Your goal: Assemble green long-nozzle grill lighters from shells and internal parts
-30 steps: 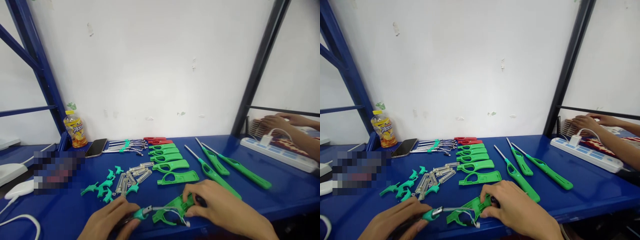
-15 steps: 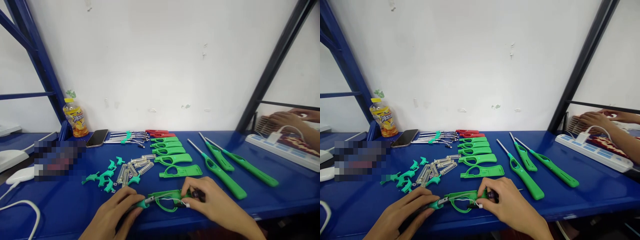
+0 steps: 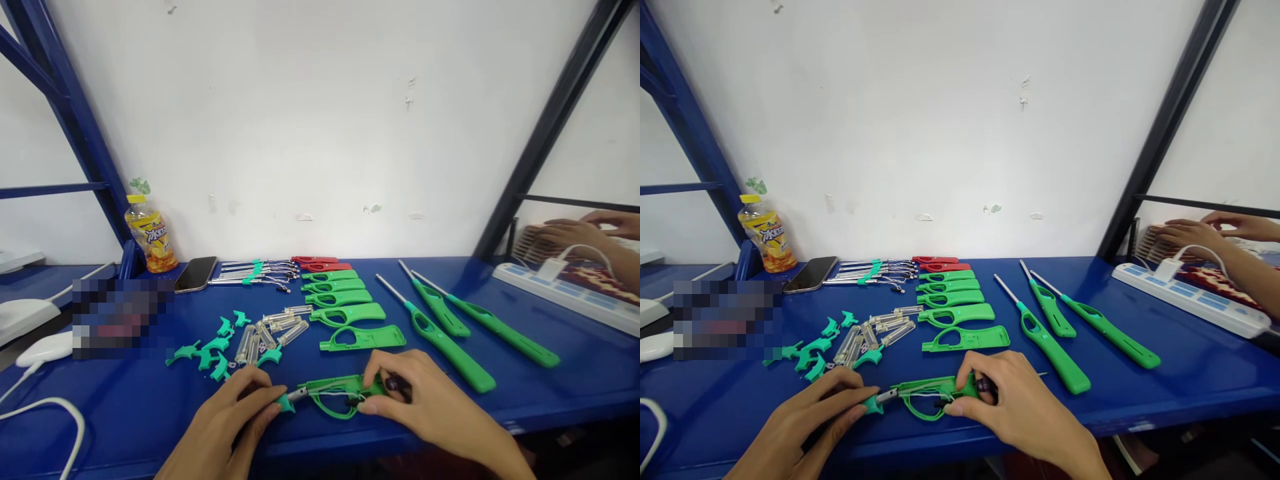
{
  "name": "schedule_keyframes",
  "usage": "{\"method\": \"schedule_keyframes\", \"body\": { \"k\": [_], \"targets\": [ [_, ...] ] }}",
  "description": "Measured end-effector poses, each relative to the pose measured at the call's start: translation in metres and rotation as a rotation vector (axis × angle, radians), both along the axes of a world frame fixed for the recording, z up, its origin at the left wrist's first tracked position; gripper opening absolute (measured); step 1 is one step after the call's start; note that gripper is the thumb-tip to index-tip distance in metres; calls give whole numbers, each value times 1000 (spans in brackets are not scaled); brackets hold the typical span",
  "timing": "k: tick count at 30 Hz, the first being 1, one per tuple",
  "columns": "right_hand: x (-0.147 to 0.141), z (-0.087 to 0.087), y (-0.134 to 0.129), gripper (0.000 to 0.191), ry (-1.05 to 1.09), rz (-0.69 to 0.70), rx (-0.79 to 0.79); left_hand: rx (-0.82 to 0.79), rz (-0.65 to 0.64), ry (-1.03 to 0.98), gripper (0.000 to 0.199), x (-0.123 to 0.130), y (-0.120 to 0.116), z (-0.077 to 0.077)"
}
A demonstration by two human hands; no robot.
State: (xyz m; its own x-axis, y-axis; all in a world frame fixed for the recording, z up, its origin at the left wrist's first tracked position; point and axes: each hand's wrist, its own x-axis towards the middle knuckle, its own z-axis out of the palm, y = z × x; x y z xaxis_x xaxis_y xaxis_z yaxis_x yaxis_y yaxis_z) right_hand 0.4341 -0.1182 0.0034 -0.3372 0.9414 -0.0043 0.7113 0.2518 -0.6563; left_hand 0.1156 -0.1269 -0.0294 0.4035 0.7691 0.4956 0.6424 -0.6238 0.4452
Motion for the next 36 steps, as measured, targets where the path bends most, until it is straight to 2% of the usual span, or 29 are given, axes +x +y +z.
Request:
{"method": "schedule_keyframes", "body": {
  "k": [4, 15, 19, 25, 31, 36],
  "targets": [
    [1, -2, 1, 27, 3, 3, -3, 34, 30, 33, 30, 0, 0, -2],
    [1, -2, 2, 28, 12, 18, 21, 86, -13, 89, 29, 5, 2, -2],
    [1, -1, 2, 28, 9, 23, 28, 133, -13, 111, 34, 5, 4, -8],
    [1, -1, 2, 29, -3, 20, 32, 99, -38, 178, 40, 1, 6, -8],
    [0, -1, 2, 29, -2, 13, 32, 112, -114, 235, 60, -5, 7, -6],
    [2, -3, 1, 31, 8, 25, 49, 94, -100, 239, 74, -7, 9, -11]
  ]
}}
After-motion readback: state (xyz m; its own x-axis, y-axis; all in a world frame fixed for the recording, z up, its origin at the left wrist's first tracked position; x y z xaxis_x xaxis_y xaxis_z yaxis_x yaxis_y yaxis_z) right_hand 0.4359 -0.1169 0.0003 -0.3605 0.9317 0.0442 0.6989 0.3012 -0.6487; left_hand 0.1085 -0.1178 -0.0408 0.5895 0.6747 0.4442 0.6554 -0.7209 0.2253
